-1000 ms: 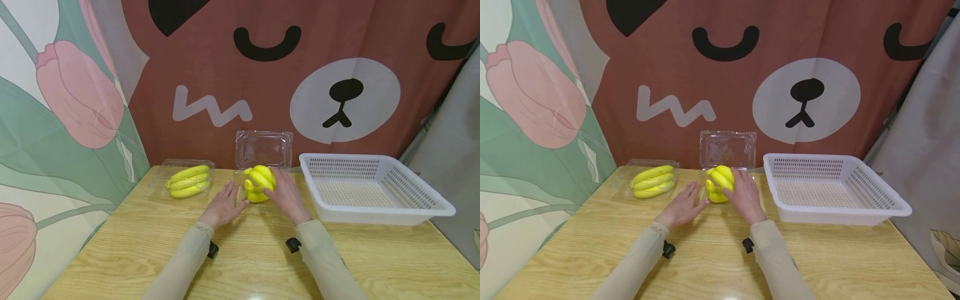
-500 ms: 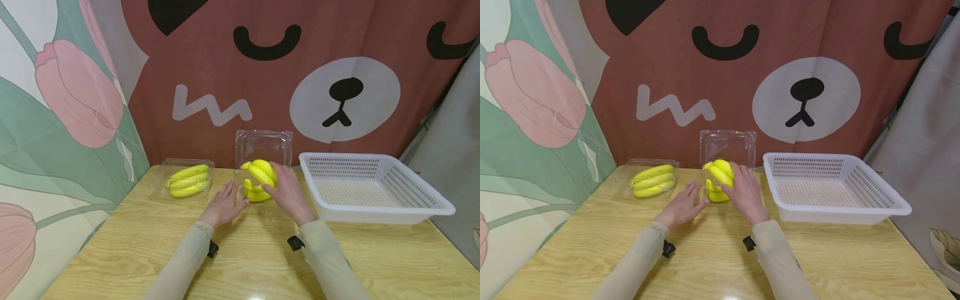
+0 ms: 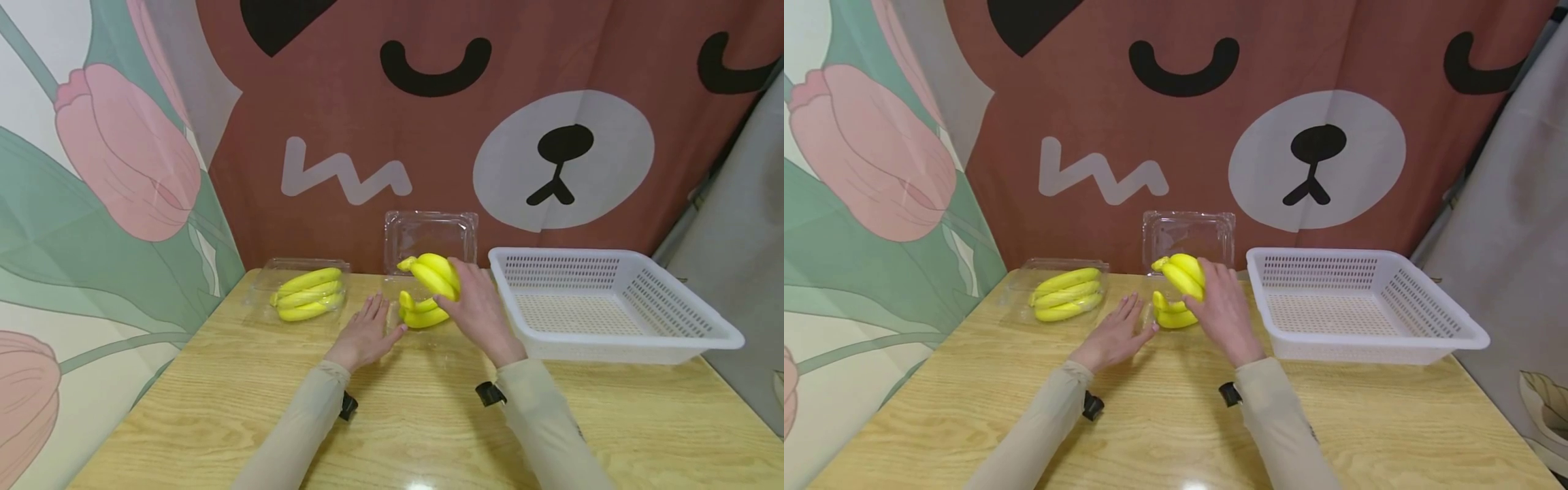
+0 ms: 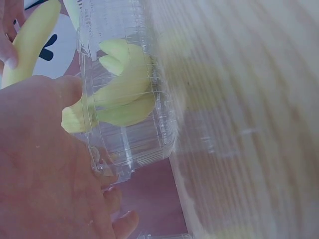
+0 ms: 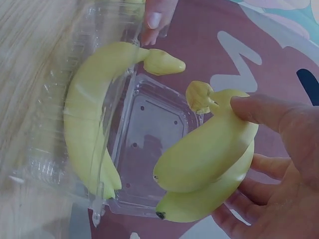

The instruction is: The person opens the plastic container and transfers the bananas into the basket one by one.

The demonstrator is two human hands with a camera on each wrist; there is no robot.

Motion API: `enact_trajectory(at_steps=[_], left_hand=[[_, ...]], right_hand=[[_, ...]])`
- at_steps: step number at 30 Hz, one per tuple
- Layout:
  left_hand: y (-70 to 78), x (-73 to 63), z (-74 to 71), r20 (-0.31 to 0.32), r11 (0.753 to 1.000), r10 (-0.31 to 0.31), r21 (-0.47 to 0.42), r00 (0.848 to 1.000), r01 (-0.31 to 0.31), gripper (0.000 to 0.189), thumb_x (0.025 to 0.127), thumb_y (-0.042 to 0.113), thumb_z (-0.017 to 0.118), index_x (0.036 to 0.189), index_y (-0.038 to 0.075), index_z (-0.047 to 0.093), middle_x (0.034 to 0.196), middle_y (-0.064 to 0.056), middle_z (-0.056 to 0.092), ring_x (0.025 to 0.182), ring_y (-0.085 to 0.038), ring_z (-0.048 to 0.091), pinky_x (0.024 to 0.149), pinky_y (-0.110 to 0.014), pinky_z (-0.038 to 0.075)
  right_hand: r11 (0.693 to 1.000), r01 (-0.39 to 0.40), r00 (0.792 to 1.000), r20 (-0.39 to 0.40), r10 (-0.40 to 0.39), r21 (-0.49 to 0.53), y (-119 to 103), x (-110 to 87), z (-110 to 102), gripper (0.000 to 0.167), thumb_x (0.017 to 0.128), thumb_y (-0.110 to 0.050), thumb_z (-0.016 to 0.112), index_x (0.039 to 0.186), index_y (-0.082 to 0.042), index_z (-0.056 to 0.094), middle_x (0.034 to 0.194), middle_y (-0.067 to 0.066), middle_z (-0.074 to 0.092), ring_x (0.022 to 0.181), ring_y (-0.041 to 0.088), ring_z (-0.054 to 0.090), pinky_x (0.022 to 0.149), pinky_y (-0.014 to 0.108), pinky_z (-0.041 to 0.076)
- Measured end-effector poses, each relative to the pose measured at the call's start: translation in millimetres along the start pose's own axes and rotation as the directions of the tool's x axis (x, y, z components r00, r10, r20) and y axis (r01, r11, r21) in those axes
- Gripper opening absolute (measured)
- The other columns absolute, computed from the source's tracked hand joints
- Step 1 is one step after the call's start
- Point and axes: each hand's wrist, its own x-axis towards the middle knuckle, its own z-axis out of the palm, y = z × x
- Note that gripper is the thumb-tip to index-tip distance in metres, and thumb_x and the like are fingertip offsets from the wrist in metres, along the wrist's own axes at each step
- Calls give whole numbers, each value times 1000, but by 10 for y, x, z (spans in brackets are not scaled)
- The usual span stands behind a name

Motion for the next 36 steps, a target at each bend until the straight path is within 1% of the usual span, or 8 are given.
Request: enact_trajectory(at_steps=[9, 14, 19, 26, 29, 36], left_hand=[[-6, 2, 12, -5, 1000, 13, 3, 1000, -13, 77, 103, 55, 33, 157, 2, 17, 164, -14, 3, 150, -29, 2, 118, -50, 14], [10, -7, 0, -7, 1000, 8, 3, 1000, -8, 78, 103, 56, 33, 156, 2, 18, 164, -14, 4, 149, -29, 2, 118, -49, 14], [-8, 6, 10, -18, 1000, 17, 2, 1000, -17, 79, 102, 57, 32, 156, 1, 19, 163, -15, 4, 149, -30, 3, 118, -50, 15], [14, -15, -8, -6, 1000, 9, 15, 1000, -9, 78, 102, 57, 32, 157, 2, 17, 164, -13, 3, 150, -29, 3, 119, -49, 14], [18, -18, -13, -11, 1000, 11, 17, 1000, -11, 78, 102, 56, 33, 156, 2, 18, 164, -13, 4, 149, -30, 4, 118, -49, 15], [16, -22, -9, -21, 999, 16, 30, 1000, -16, 78, 102, 57, 32, 156, 2, 19, 163, -14, 6, 149, -30, 6, 118, -49, 15]], right_hand=[[1000, -19, 1000, -3, 19, 2, 35, -10, -80, 72, 86, -25, 77, 145, -2, 43, 127, 18, 55, 105, 32, 48, 86, 46, 45], [1000, -23, 1000, -8, 23, 8, 51, -18, -124, 71, 86, -24, 77, 144, -2, 43, 130, 19, 54, 107, 33, 47, 87, 48, 44], [999, -34, 999, -9, 34, 16, 79, -27, -158, 71, 87, -24, 76, 145, -2, 42, 134, 20, 51, 110, 33, 47, 87, 49, 44], [999, -32, 999, -27, 33, 17, 112, -31, -196, 70, 86, -23, 77, 144, -1, 44, 129, 20, 54, 109, 34, 47, 90, 50, 43], [999, -36, 999, -26, 37, 13, 124, -36, -213, 70, 85, -23, 77, 144, -1, 44, 126, 20, 54, 106, 34, 47, 87, 49, 43], [999, -53, 998, -20, 53, 5, 160, -51, -272, 71, 87, -23, 76, 145, -2, 42, 126, 19, 53, 104, 33, 47, 84, 48, 44]])
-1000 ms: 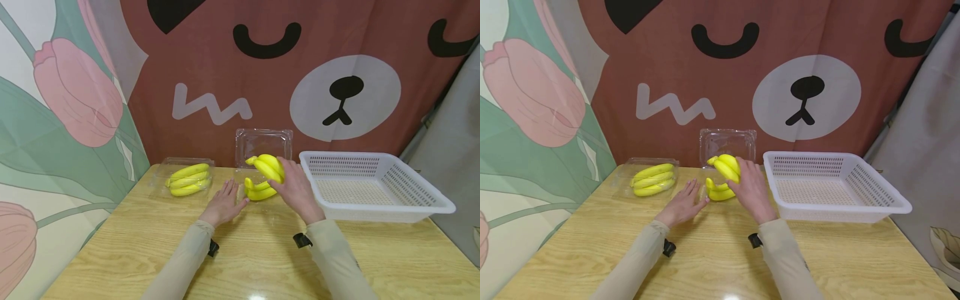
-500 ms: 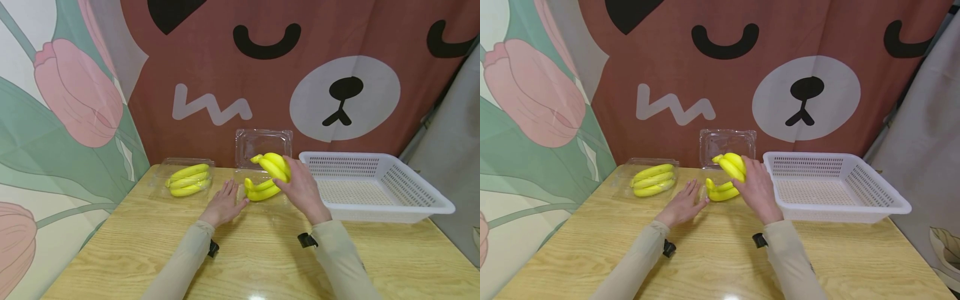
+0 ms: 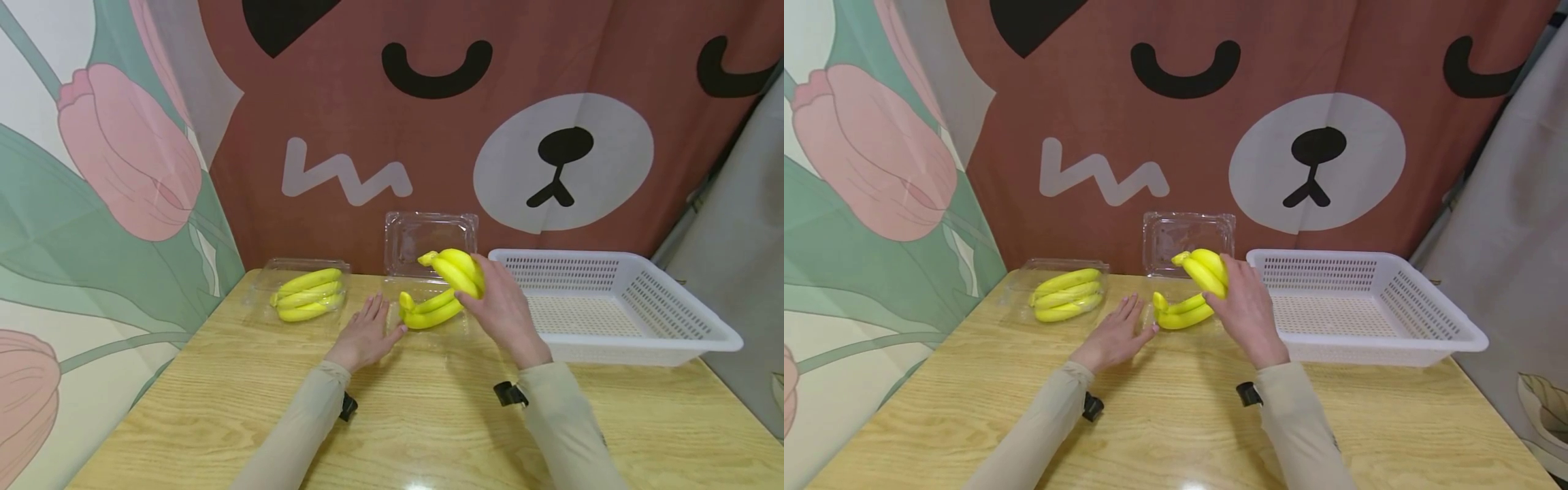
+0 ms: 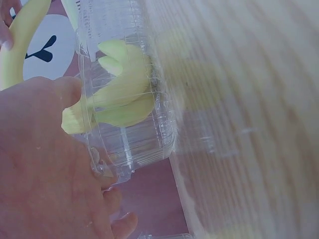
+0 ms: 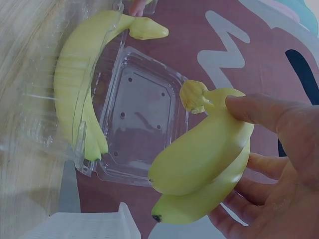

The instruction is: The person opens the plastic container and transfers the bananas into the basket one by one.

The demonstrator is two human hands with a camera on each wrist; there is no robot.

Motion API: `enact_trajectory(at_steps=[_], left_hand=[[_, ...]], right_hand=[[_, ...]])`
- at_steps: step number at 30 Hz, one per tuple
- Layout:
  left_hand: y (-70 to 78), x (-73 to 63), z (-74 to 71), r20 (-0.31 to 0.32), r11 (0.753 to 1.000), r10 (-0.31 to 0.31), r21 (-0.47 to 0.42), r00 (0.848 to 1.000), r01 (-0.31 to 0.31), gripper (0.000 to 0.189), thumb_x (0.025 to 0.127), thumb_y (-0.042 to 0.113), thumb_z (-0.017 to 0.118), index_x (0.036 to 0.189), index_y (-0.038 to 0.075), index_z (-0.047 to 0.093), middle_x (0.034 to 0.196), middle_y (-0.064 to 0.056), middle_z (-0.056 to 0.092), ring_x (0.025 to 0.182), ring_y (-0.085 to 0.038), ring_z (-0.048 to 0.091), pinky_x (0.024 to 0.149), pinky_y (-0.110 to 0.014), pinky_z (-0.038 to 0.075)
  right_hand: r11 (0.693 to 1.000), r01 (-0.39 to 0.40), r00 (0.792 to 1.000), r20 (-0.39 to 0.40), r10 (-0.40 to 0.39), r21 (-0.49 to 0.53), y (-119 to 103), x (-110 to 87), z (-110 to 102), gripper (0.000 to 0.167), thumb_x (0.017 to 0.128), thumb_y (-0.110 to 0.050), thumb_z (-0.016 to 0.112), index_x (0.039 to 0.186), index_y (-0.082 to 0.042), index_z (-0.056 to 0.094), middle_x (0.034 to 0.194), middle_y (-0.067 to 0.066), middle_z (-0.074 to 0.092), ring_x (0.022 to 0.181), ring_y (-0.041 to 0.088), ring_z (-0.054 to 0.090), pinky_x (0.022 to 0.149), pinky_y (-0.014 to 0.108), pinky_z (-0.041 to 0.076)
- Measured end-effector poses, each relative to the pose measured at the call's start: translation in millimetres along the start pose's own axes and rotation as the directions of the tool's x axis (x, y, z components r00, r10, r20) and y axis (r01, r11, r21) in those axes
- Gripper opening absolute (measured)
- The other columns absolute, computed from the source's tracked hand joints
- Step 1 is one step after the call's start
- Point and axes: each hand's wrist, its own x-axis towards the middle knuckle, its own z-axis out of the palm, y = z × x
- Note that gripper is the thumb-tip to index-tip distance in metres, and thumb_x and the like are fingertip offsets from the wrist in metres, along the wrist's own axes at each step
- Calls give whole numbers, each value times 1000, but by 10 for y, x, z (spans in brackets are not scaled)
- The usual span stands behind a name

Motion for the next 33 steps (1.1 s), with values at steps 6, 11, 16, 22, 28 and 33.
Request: enact_trajectory(at_steps=[6, 11, 16, 22, 28, 33], left_hand=[[9, -14, -20, 3, 1000, -2, 2, 1000, 2, 81, 101, 60, 30, 156, 2, 19, 163, -14, 6, 149, -29, 5, 118, -50, 14], [16, -19, -29, 8, 1000, -3, 10, 1000, 3, 82, 101, 63, 28, 157, 3, 17, 163, -12, 4, 150, -28, 4, 119, -49, 13], [23, -23, -23, 17, 1000, -12, 23, 1000, 11, 81, 101, 62, 28, 157, 4, 16, 163, -10, 0, 150, -27, 3, 119, -49, 12], [11, -13, -10, 15, 1000, -15, 21, 1000, 14, 79, 102, 59, 30, 157, 3, 17, 163, -10, 1, 150, -28, 4, 119, -49, 12], [14, -13, -17, 14, 1000, -16, 18, 1000, 16, 78, 102, 57, 32, 157, 4, 16, 163, -11, 2, 150, -28, 4, 119, -49, 12], [10, -12, -13, 11, 1000, -14, 16, 1000, 14, 78, 102, 57, 32, 157, 4, 15, 163, -10, 1, 150, -28, 4, 119, -49, 12]], right_hand=[[1000, 8, 1000, -20, -8, -2, 31, -12, -55, 70, 87, -24, 75, 145, -2, 42, 126, 18, 53, 101, 32, 47, 81, 47, 45], [1000, 5, 1000, -26, -5, -6, 78, -22, -96, 70, 89, -25, 73, 146, -1, 41, 135, 21, 50, 110, 35, 46, 87, 51, 43], [1000, -5, 999, -33, 5, -3, 117, -38, -131, 72, 89, -24, 74, 147, -1, 39, 137, 22, 49, 110, 36, 45, 87, 52, 43], [1000, -3, 999, -53, 2, -8, 154, -44, -171, 73, 88, -24, 75, 147, -1, 40, 133, 23, 51, 109, 37, 45, 86, 52, 42], [1000, -9, 998, -60, 9, -4, 182, -53, -237, 71, 88, -21, 74, 147, -2, 39, 132, 23, 51, 107, 37, 45, 84, 52, 42], [1000, -9, 997, -72, 9, -4, 213, -65, -282, 71, 88, -19, 74, 147, 0, 39, 133, 24, 50, 108, 38, 45, 85, 53, 41]])
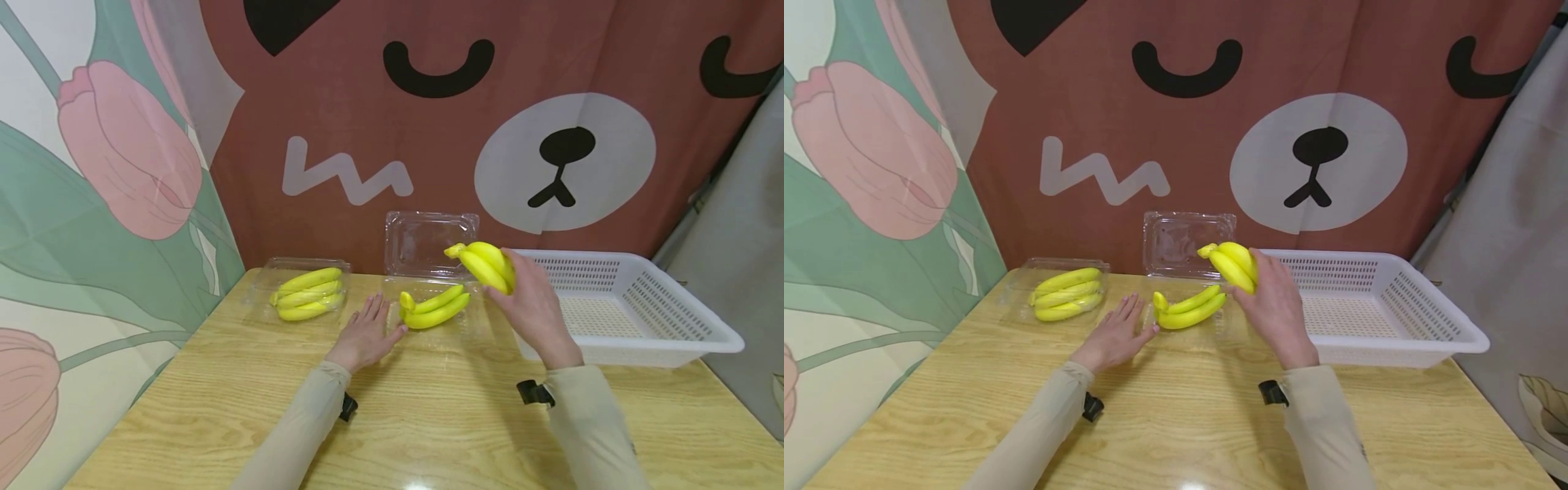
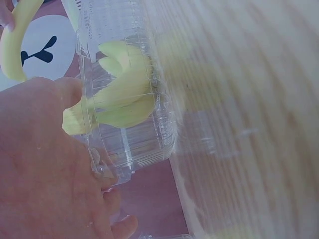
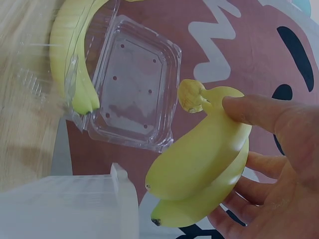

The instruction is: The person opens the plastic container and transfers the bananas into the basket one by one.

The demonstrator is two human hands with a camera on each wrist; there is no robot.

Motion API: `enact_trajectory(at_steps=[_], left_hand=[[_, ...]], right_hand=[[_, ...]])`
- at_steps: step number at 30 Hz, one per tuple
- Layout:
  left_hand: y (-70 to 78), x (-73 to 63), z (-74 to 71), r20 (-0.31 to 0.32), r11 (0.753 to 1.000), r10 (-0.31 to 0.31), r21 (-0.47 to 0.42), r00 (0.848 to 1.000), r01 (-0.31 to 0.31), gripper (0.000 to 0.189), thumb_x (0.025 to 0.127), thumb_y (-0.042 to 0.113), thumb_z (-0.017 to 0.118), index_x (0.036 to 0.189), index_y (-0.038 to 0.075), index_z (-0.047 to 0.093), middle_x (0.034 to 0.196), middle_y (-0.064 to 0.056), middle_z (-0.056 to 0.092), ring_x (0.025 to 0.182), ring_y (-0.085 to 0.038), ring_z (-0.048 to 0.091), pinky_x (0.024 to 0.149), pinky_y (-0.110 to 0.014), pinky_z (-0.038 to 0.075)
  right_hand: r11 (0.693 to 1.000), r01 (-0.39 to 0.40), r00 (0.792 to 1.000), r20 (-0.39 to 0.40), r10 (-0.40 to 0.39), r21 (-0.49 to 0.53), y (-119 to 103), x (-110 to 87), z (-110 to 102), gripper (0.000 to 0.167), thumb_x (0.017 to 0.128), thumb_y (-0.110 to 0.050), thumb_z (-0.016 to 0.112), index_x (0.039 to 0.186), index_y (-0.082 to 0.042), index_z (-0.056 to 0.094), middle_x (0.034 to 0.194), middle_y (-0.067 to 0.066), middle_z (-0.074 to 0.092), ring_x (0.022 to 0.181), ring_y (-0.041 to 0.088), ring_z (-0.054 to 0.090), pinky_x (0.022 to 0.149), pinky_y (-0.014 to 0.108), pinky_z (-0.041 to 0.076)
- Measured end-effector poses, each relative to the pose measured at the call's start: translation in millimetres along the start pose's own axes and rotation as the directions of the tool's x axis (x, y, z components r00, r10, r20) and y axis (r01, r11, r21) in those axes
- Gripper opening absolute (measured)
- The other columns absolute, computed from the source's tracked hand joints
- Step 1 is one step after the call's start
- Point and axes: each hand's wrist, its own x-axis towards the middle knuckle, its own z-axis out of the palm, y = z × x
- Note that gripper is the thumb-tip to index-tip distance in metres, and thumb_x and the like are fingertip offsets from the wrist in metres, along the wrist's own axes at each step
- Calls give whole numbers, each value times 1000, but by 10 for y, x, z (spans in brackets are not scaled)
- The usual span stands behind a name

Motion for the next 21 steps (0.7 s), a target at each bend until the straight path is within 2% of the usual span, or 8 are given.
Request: enact_trajectory(at_steps=[11, 21], left_hand=[[-11, -5, 0, 7, 1000, -5, 12, 1000, 5, 83, 100, 64, 26, 157, 5, 14, 163, -10, 1, 150, -26, 2, 119, -48, 13], [-10, 2, 7, 1, 1000, -3, -3, 1000, 3, 81, 101, 61, 29, 157, 4, 17, 164, -11, 3, 150, -26, 3, 119, -49, 13]], right_hand=[[1000, 4, 1000, -18, -4, -8, 76, -7, -52, 72, 87, -17, 74, 146, 1, 39, 133, 26, 50, 108, 39, 45, 85, 53, 39], [1000, 6, 1000, -23, -6, -23, 199, -41, -135, 70, 87, -15, 74, 146, 2, 39, 134, 27, 48, 110, 41, 44, 85, 56, 39]])
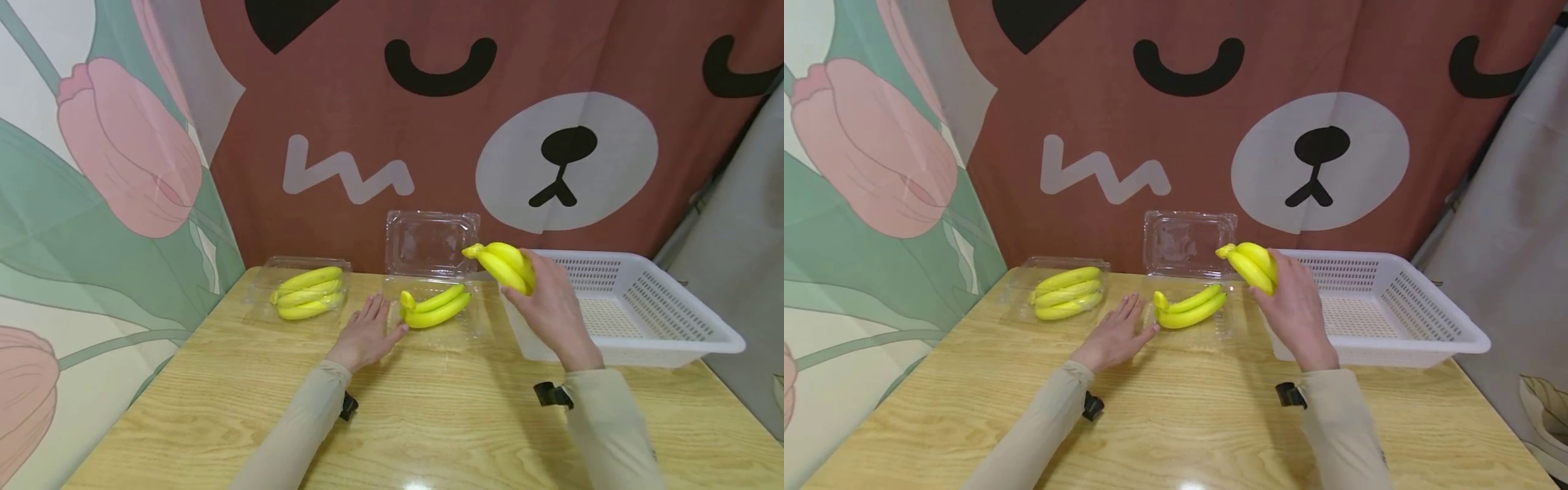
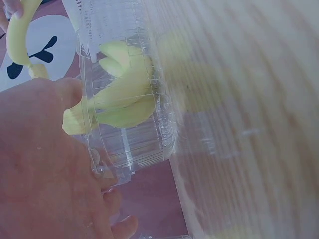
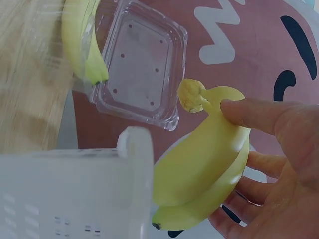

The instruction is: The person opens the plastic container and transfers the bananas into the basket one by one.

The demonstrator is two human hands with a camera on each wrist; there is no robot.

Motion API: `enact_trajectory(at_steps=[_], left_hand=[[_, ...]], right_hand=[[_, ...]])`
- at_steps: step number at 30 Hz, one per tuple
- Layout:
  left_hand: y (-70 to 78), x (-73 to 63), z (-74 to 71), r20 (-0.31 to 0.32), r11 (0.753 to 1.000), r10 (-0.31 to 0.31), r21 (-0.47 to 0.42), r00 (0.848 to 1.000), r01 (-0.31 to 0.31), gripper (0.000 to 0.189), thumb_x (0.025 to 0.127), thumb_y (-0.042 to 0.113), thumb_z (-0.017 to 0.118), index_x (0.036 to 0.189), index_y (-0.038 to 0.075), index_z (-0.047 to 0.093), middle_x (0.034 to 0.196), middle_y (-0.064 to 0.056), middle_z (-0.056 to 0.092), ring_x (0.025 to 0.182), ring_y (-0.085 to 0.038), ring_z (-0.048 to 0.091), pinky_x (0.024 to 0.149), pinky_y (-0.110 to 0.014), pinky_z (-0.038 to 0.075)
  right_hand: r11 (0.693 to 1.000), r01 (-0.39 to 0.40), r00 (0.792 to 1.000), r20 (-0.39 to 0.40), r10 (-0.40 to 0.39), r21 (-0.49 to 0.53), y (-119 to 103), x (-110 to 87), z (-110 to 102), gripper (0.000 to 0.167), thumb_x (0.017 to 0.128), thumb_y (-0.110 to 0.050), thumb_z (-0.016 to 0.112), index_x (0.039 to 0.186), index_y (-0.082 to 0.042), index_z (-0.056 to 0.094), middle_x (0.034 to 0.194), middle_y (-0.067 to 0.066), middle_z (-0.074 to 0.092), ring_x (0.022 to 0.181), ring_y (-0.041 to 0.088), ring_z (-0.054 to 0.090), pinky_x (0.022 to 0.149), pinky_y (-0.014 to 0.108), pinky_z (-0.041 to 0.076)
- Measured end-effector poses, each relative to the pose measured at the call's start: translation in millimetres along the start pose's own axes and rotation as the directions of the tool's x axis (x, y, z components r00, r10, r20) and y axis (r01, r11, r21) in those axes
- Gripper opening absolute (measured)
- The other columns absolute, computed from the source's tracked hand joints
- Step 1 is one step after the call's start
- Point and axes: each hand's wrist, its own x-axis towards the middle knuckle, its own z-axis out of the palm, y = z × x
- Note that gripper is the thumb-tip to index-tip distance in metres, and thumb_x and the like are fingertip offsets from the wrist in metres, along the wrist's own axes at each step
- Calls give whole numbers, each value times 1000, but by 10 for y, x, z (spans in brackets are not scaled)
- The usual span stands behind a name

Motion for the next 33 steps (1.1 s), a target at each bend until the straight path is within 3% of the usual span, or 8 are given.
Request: enact_trajectory(at_steps=[22, 33], left_hand=[[-2, 26, 12, -21, 1000, 7, -20, 1000, -7, 78, 102, 57, 34, 156, 2, 20, 164, -14, 8, 149, -29, 7, 118, -51, 16], [11, -8, 1, -8, 1000, -4, -3, 1000, 4, 84, 100, 65, 26, 157, 5, 18, 164, -10, 3, 150, -25, 2, 119, -48, 12]], right_hand=[[999, -28, 1000, 5, 28, -40, 348, -65, -189, 70, 87, -13, 73, 145, 6, 37, 130, 31, 48, 107, 45, 42, 84, 59, 36], [996, -68, 998, 11, 68, -54, 490, -102, -257, 71, 88, -14, 73, 146, 6, 36, 132, 31, 47, 109, 46, 40, 86, 60, 34]])
